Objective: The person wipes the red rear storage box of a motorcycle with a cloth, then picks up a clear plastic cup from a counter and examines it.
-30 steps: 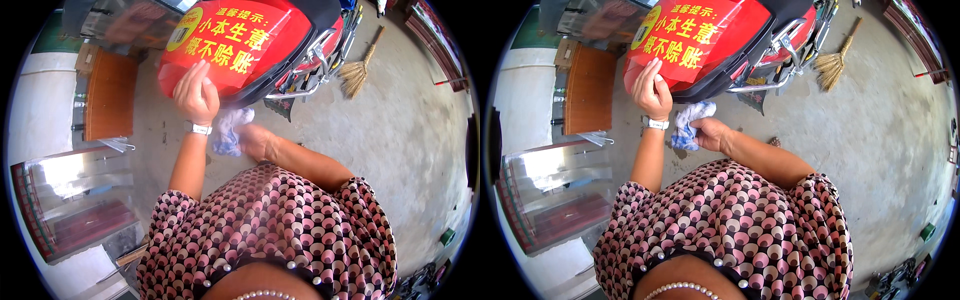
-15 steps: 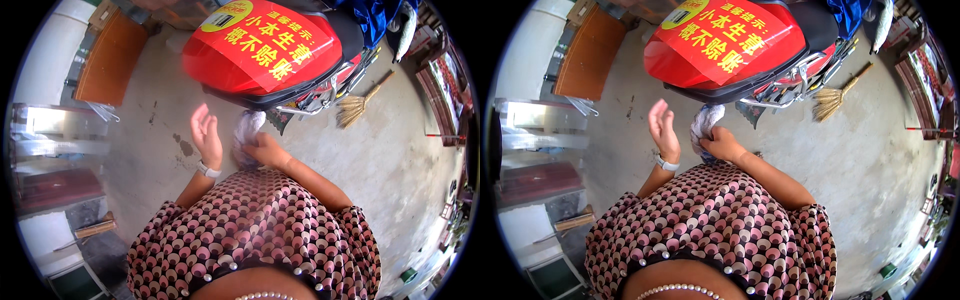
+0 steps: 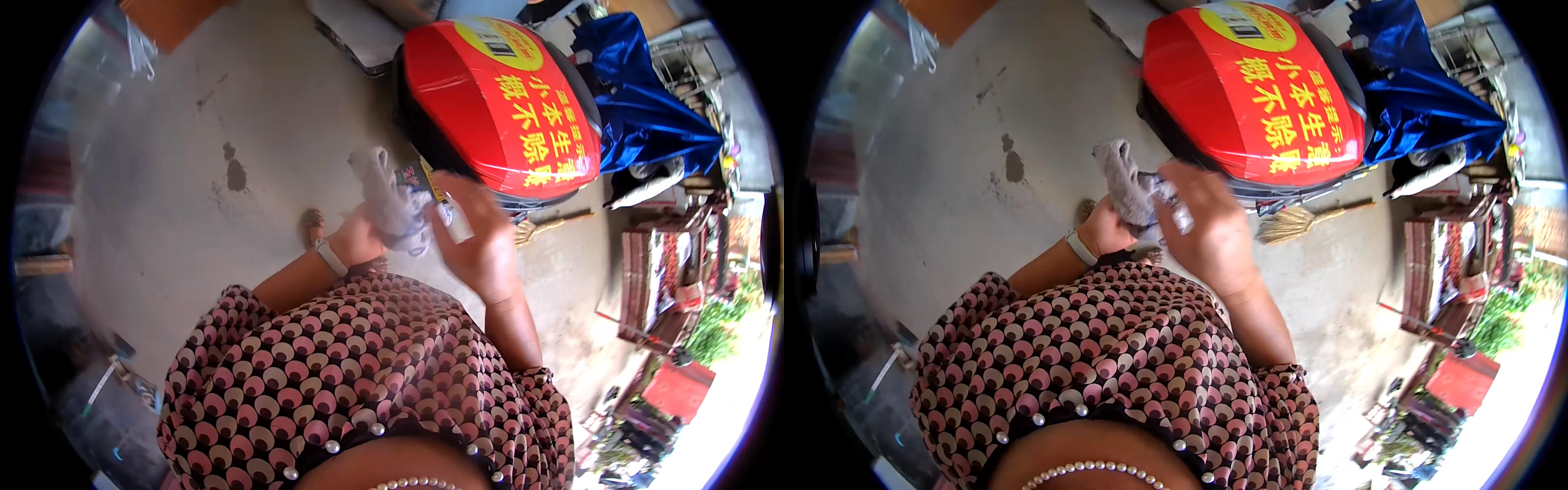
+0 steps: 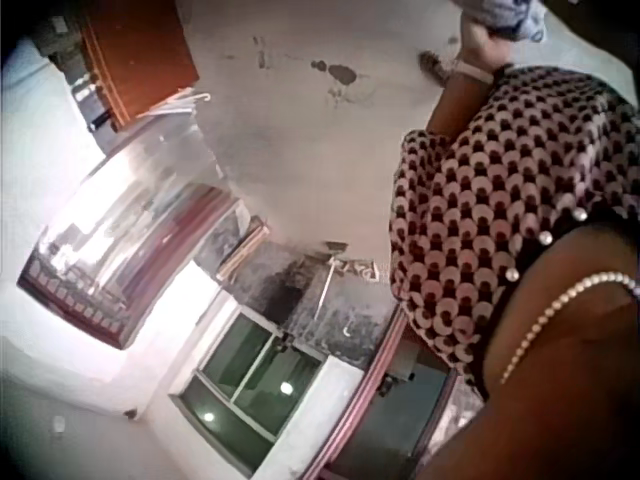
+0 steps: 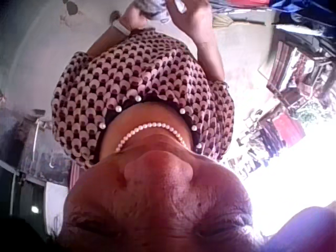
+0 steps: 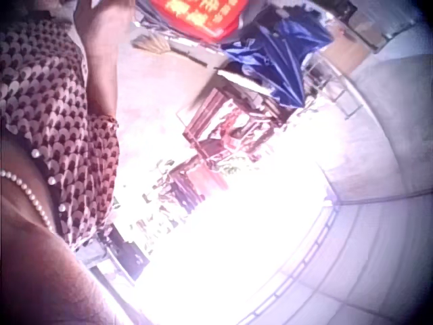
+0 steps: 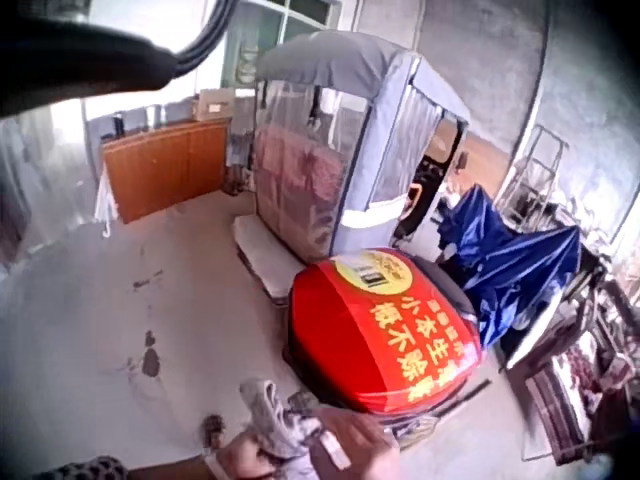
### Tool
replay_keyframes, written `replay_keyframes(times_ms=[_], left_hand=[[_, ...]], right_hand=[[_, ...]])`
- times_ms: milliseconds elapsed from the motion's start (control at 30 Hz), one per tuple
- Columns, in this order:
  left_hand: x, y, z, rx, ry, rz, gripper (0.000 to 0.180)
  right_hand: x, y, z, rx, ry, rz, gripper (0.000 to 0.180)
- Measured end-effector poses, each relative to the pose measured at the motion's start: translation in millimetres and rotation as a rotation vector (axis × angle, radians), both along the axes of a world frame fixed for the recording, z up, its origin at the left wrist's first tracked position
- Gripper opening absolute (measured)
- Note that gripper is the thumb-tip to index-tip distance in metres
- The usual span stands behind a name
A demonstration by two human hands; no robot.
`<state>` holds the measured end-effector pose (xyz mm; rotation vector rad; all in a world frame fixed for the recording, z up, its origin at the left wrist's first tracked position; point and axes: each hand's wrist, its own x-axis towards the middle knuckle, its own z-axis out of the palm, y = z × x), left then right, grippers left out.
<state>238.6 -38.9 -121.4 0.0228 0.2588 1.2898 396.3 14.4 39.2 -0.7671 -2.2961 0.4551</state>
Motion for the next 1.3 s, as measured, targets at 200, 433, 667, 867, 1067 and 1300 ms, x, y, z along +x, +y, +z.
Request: replay_keyframes(times_ms=[200,433,667,867,1067,1300], left_hand=[[44,42,-1,0.226,0.406,0.137,0.038],[84,86,24,-0.736,0.307,0.154,0.034],[54,109,3,-0.484,0.244,0.201,0.030],[10,121,-14,-0.313,0.232,0.110,0.026],[-42,157,-8,-0.098,0.281,0.176,0.021],[-96,235,-33,0.241,0.228,0.181,0.034]], right_hand=[[16,74,9,0.385,-0.146,-0.341,0.030],[15,86,-19,0.405,-0.163,-0.334,0.031],[12,78,-22,0.362,-0.151,-0.419,0.033],[11,79,-28,0.344,-0.125,-0.495,0.037],[3,75,-31,0.337,-0.049,-0.523,0.043],[-6,70,-34,0.387,-0.011,-0.573,0.044]])
